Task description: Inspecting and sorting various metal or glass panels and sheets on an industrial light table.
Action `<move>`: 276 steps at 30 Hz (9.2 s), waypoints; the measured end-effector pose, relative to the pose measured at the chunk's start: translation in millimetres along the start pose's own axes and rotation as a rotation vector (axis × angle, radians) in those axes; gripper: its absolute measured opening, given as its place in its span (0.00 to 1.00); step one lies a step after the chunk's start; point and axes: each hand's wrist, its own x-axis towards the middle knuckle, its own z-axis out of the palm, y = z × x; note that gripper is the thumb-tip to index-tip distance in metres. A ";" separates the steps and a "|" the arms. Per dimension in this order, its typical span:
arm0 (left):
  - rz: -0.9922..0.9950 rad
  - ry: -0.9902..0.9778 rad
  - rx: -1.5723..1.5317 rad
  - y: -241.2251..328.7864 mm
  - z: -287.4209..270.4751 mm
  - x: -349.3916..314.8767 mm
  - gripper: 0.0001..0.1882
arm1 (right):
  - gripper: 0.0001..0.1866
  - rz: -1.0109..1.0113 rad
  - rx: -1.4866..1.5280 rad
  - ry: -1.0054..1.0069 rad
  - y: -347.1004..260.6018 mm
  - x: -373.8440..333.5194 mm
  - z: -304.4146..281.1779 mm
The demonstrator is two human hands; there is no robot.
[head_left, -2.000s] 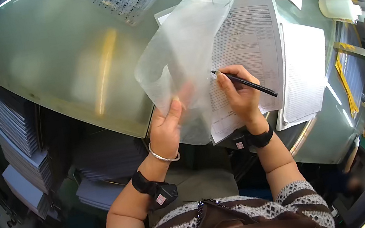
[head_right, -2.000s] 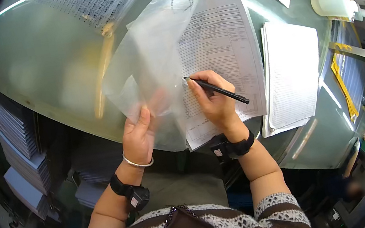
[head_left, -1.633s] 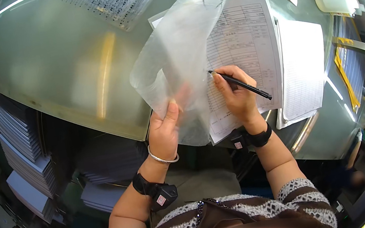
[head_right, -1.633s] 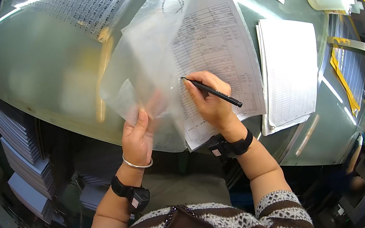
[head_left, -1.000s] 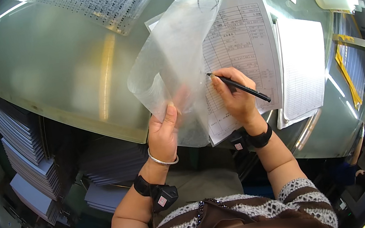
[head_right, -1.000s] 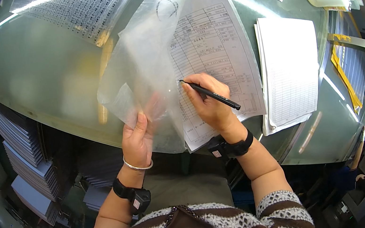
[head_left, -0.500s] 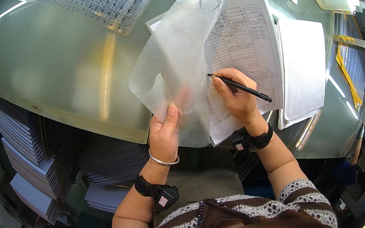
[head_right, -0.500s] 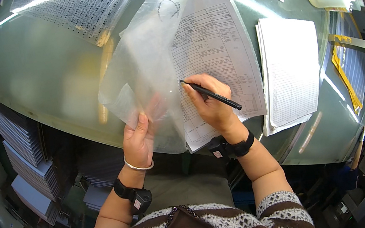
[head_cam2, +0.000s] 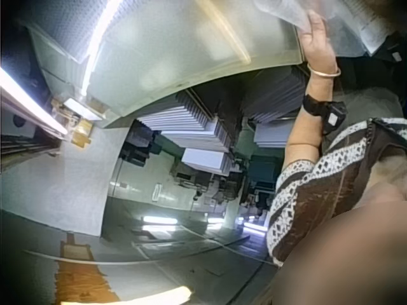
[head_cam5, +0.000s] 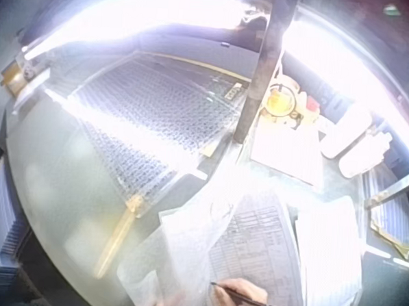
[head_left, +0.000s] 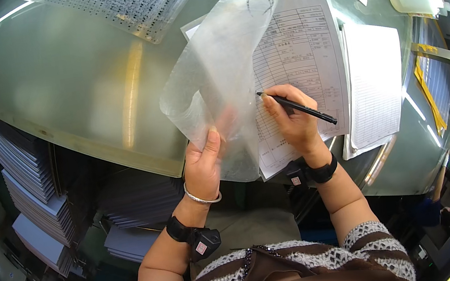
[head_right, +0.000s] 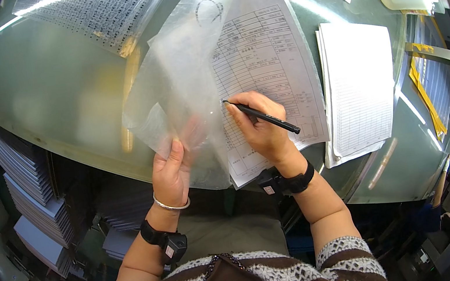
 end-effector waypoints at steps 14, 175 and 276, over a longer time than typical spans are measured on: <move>0.037 -0.049 -0.024 4.0 6.5 1.5 0.22 | 0.03 -0.044 -0.056 0.042 -1.2 0.3 1.4; 0.531 0.688 0.295 12.8 -0.8 -51.9 0.15 | 0.10 -0.196 -0.098 -0.033 -27.6 181.7 -212.1; 0.277 0.354 0.175 49.4 -63.3 51.0 0.14 | 0.26 -0.117 -0.731 0.011 -141.1 330.2 -394.6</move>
